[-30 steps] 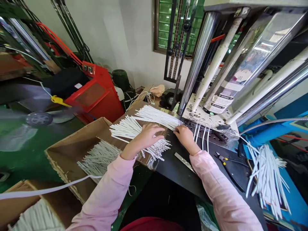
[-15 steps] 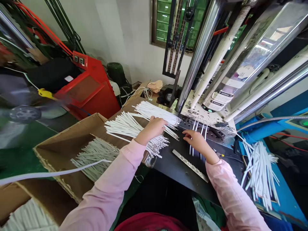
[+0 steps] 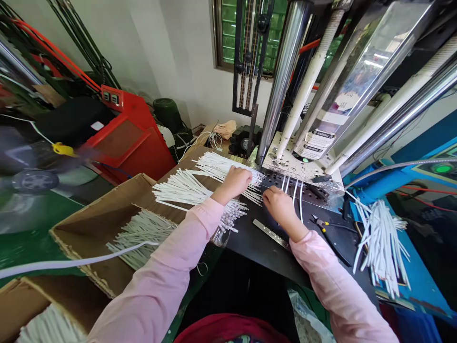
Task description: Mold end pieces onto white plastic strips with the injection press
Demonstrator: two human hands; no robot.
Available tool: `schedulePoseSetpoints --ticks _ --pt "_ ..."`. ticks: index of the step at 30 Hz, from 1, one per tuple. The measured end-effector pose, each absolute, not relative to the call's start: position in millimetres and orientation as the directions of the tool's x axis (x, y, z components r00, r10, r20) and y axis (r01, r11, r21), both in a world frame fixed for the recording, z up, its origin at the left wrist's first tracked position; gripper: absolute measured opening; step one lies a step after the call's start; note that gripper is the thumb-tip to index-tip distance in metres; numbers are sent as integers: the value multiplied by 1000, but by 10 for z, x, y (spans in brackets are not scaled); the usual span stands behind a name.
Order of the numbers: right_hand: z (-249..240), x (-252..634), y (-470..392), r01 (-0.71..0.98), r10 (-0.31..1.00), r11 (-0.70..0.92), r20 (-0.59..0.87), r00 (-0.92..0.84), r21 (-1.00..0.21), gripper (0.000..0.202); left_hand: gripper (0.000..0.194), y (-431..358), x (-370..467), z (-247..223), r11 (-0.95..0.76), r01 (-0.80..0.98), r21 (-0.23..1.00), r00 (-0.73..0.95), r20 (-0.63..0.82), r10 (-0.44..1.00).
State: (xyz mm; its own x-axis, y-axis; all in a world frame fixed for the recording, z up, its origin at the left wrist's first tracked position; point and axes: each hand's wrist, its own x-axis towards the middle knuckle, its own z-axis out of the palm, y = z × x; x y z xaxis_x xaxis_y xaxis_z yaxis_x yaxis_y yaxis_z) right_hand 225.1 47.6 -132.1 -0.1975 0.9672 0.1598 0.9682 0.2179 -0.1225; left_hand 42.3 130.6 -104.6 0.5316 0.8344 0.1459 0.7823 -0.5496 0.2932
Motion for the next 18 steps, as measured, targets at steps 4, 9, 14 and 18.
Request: schedulePoseSetpoints --ticks 4,9,14,18 --pt "-1156 2678 219 983 968 181 174 -183 29 23 27 1208 251 -980 -552 779 298 537 137 832" --pt "-1249 3108 -150 962 967 251 6 -253 103 16 21 1038 484 -1260 -713 614 338 748 39 662" --pt "-1254 3416 -415 968 925 148 317 -208 203 20 13 1034 664 -1484 -739 596 312 762 68 644" --pt "-1123 3803 -614 994 648 38 755 -101 100 18 18 1049 619 -1494 -754 589 290 763 109 637"
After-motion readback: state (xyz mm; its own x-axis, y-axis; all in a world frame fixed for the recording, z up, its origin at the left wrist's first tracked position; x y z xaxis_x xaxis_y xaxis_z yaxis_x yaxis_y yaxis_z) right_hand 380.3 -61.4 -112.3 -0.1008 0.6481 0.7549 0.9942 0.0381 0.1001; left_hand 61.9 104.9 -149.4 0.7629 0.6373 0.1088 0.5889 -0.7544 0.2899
